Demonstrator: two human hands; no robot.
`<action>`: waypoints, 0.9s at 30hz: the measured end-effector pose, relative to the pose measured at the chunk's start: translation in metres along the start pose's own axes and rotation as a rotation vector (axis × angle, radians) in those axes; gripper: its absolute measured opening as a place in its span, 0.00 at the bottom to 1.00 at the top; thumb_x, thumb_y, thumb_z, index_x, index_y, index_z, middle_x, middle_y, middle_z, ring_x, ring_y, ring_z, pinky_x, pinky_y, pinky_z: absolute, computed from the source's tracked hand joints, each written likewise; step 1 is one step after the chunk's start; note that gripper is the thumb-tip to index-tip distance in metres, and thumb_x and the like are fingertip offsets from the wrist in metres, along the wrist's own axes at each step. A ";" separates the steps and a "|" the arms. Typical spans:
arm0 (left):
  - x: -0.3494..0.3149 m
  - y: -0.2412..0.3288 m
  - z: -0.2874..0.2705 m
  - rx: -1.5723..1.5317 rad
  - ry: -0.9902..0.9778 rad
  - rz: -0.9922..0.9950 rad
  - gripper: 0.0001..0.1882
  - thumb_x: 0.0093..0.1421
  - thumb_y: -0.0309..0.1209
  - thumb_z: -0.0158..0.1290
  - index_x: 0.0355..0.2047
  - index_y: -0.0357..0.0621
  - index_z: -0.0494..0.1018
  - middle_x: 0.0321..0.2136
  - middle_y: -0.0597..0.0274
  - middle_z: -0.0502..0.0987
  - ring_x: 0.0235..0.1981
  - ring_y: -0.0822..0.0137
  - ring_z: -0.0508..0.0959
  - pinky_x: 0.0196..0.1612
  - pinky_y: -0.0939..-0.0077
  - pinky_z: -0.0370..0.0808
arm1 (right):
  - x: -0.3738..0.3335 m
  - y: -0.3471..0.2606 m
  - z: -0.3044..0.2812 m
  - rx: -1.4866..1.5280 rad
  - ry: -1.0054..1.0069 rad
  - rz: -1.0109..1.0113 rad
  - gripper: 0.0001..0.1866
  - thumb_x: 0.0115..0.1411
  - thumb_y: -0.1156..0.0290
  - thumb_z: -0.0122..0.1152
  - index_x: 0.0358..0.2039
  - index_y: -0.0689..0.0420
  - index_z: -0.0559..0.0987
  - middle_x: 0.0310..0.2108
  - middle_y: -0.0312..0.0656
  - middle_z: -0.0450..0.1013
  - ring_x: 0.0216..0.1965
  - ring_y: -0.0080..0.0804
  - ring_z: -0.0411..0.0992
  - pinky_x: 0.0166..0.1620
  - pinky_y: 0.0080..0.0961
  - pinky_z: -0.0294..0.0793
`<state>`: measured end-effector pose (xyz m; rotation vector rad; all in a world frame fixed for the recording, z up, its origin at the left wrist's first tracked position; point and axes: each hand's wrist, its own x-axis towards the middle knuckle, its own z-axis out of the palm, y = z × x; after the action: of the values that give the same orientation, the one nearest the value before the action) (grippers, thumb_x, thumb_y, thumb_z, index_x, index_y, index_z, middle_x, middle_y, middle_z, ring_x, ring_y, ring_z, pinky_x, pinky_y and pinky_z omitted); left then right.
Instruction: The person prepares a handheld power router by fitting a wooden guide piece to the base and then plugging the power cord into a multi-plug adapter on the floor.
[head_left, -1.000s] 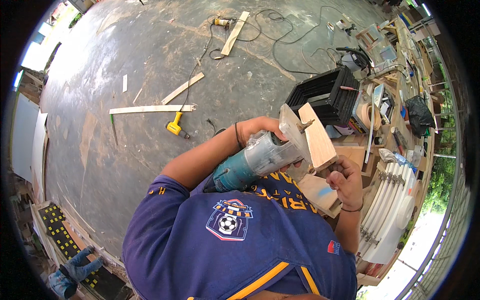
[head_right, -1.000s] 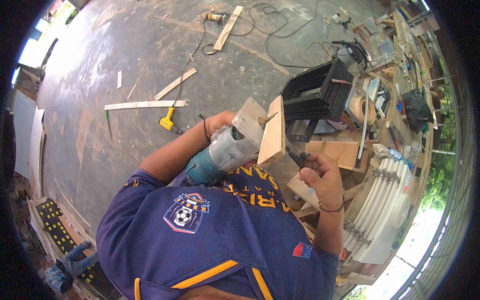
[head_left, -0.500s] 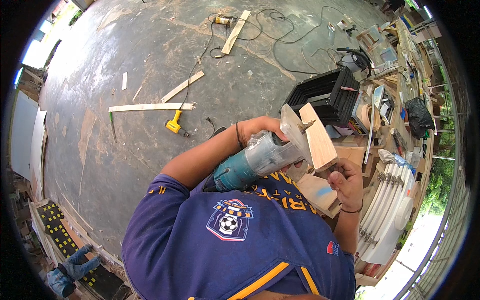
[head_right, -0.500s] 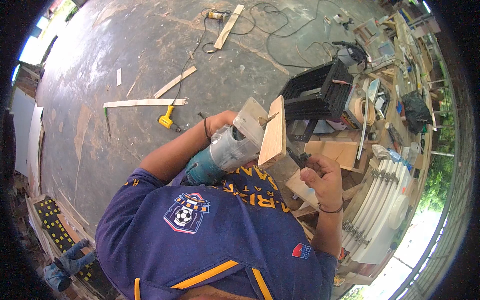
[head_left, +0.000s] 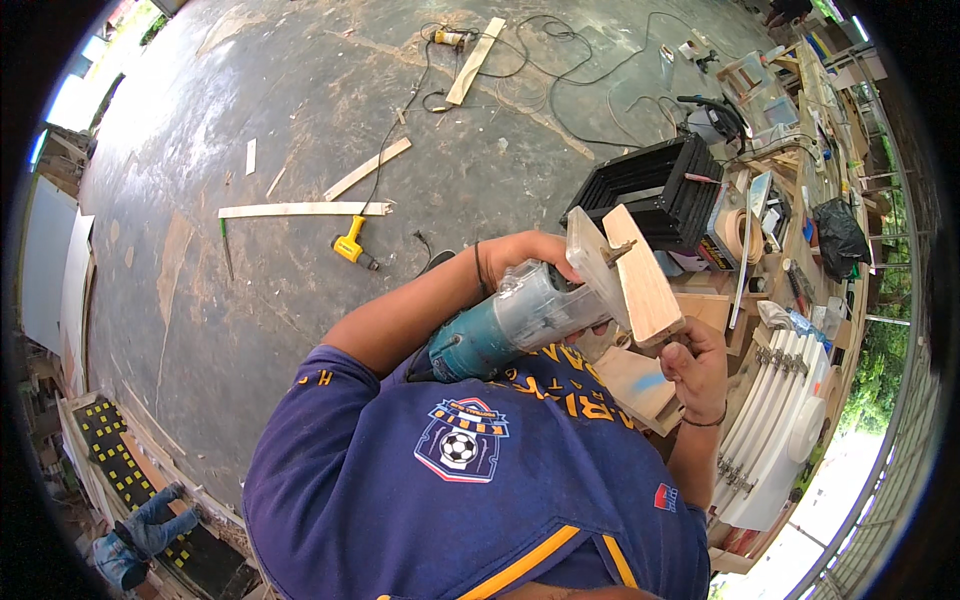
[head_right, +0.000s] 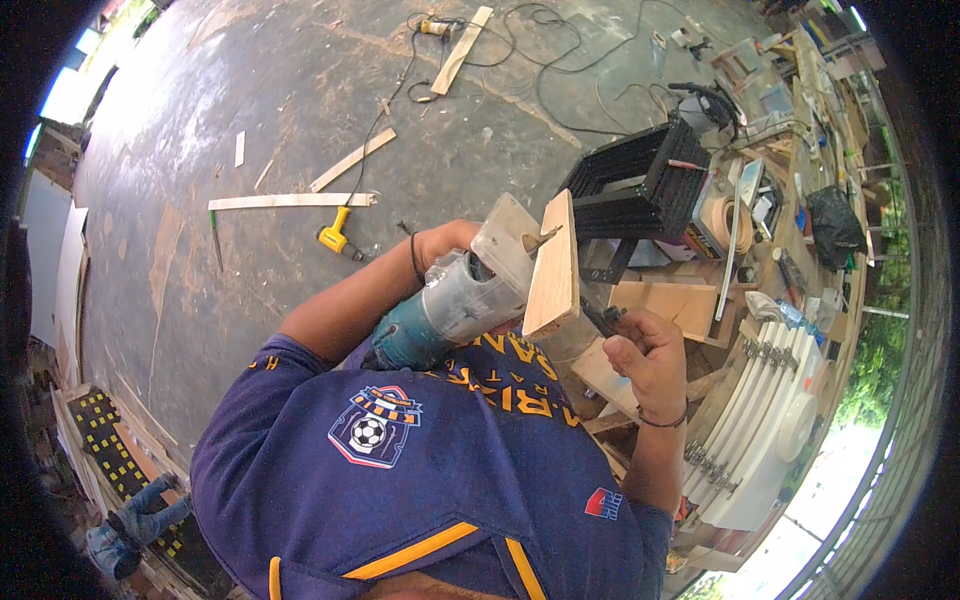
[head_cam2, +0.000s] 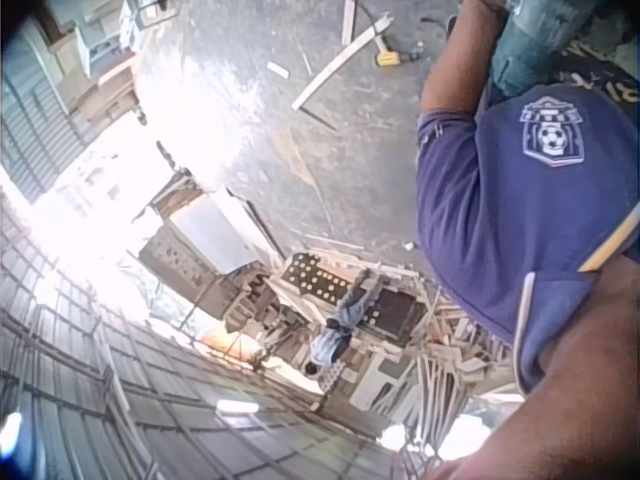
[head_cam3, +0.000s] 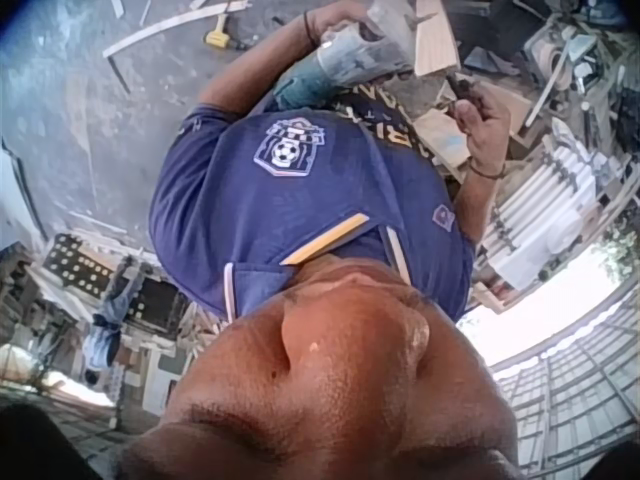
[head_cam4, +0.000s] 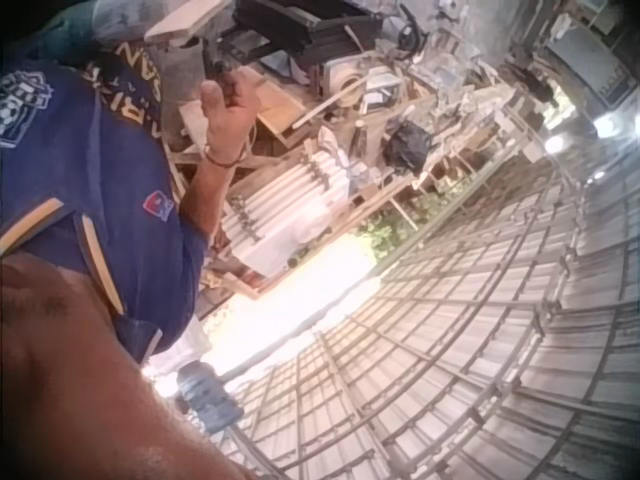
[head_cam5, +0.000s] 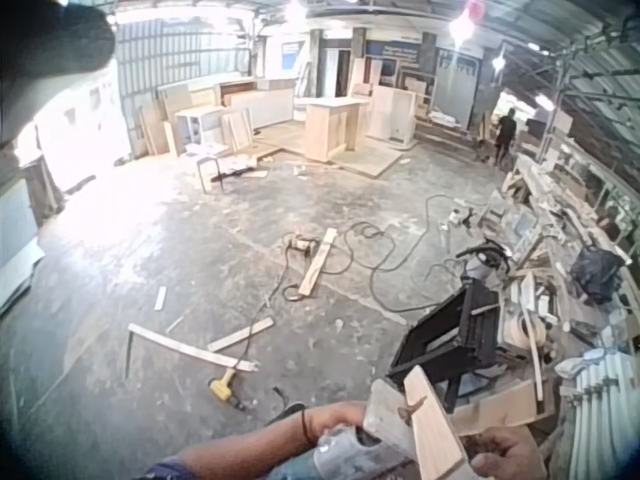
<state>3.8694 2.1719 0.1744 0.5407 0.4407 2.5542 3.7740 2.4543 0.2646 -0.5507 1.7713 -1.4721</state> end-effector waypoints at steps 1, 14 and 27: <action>0.000 0.000 0.000 0.003 -0.006 -0.003 0.21 0.56 0.26 0.56 0.49 0.29 0.71 0.47 0.47 0.75 0.48 0.57 0.75 0.50 0.60 0.73 | 0.000 0.000 0.000 0.004 -0.002 -0.001 0.17 0.53 0.62 0.69 0.32 0.63 0.74 0.16 0.30 0.66 0.16 0.13 0.61 0.19 0.13 0.56; 0.003 -0.014 -0.032 0.132 0.079 -0.095 0.19 0.52 0.26 0.60 0.46 0.44 0.75 0.53 0.53 0.71 0.56 0.60 0.68 0.58 0.65 0.64 | -0.001 0.009 -0.004 -0.043 0.013 -0.042 0.22 0.53 0.54 0.67 0.22 0.62 0.73 0.17 0.35 0.70 0.17 0.15 0.63 0.21 0.13 0.59; 0.002 -0.006 -0.010 0.293 0.117 0.042 0.18 0.54 0.27 0.56 0.46 0.34 0.73 0.47 0.50 0.75 0.48 0.59 0.75 0.51 0.65 0.73 | -0.002 0.002 -0.002 -0.049 -0.001 -0.035 0.23 0.54 0.54 0.67 0.21 0.62 0.72 0.15 0.31 0.64 0.16 0.14 0.58 0.19 0.15 0.54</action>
<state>3.8657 2.1760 0.1643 0.5081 0.8627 2.5851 3.7744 2.4578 0.2631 -0.6100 1.8092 -1.4557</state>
